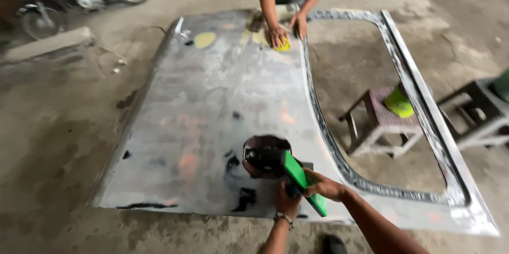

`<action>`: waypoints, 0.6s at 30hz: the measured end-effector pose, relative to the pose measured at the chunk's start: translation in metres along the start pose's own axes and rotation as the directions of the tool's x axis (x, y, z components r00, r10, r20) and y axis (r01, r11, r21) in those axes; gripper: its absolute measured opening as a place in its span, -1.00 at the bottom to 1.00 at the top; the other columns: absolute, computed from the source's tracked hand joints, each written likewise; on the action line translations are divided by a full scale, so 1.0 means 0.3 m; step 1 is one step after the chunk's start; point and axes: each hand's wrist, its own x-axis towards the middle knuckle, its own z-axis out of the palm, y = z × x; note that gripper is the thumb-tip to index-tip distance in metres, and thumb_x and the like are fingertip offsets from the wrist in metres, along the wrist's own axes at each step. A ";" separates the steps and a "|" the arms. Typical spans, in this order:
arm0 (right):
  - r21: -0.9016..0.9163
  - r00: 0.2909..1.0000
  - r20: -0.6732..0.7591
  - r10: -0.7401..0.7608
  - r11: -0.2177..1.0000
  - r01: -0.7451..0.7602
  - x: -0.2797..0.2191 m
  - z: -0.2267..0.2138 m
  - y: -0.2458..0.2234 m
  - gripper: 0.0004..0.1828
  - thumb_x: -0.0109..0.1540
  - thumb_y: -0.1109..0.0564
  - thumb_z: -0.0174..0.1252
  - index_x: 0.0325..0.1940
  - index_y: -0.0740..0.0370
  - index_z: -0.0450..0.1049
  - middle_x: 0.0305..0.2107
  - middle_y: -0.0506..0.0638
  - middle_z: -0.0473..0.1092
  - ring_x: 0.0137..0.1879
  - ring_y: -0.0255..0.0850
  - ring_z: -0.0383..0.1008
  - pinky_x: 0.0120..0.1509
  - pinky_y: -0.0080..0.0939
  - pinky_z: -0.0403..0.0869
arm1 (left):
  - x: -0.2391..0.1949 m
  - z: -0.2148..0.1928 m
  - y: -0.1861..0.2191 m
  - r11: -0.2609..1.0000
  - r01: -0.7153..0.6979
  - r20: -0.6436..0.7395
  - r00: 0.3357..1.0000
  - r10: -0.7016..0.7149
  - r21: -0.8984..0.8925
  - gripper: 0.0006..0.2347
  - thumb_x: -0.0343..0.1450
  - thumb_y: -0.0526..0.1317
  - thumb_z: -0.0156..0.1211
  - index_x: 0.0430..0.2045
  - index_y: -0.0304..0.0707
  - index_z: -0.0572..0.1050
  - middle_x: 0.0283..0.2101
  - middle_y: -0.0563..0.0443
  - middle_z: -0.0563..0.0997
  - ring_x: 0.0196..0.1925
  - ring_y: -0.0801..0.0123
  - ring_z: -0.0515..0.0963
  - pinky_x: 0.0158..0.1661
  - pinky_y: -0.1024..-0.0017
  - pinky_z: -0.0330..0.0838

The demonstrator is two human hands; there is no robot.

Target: The person sands the surface of a car door using a sanding block and a cloth. Another person wipes the door with a yellow cloth. The recorder switches between a black and a green sanding block to smooth the door's surface.

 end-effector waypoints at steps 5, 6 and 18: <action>0.038 0.988 -0.057 0.147 0.989 -0.145 -0.035 0.086 0.046 0.14 -0.08 0.11 0.32 0.54 0.17 -0.02 0.28 0.05 0.29 0.39 -0.13 0.27 0.49 -0.09 0.26 | 0.030 -0.112 0.146 0.987 0.141 0.326 0.932 -0.160 0.081 -0.47 0.15 -0.02 0.46 -0.01 -0.10 0.50 -0.02 -0.16 0.66 0.07 -0.02 0.61 0.04 0.11 0.50; 0.038 0.990 -0.048 0.130 0.991 -0.128 -0.057 0.101 0.040 0.09 -0.07 0.11 0.30 0.53 0.22 0.05 0.23 0.11 0.34 0.36 -0.11 0.29 0.47 -0.10 0.25 | 0.032 -0.103 0.125 0.993 0.074 0.350 0.931 -0.102 0.094 -0.52 0.17 -0.01 0.45 -0.04 -0.10 0.54 -0.01 -0.15 0.66 0.10 -0.04 0.60 0.06 0.10 0.50; -0.042 0.864 -0.471 0.178 0.974 -0.223 -0.195 -0.033 0.112 -0.01 0.01 0.05 0.37 0.49 0.22 0.15 0.03 0.15 0.49 0.10 -0.14 0.50 0.23 -0.14 0.46 | 0.071 -0.071 0.317 0.704 0.296 -0.012 0.926 -0.378 0.646 -0.46 0.24 0.38 0.23 -0.21 -0.04 0.57 -0.03 -0.08 0.53 0.13 -0.03 0.44 0.17 -0.01 0.30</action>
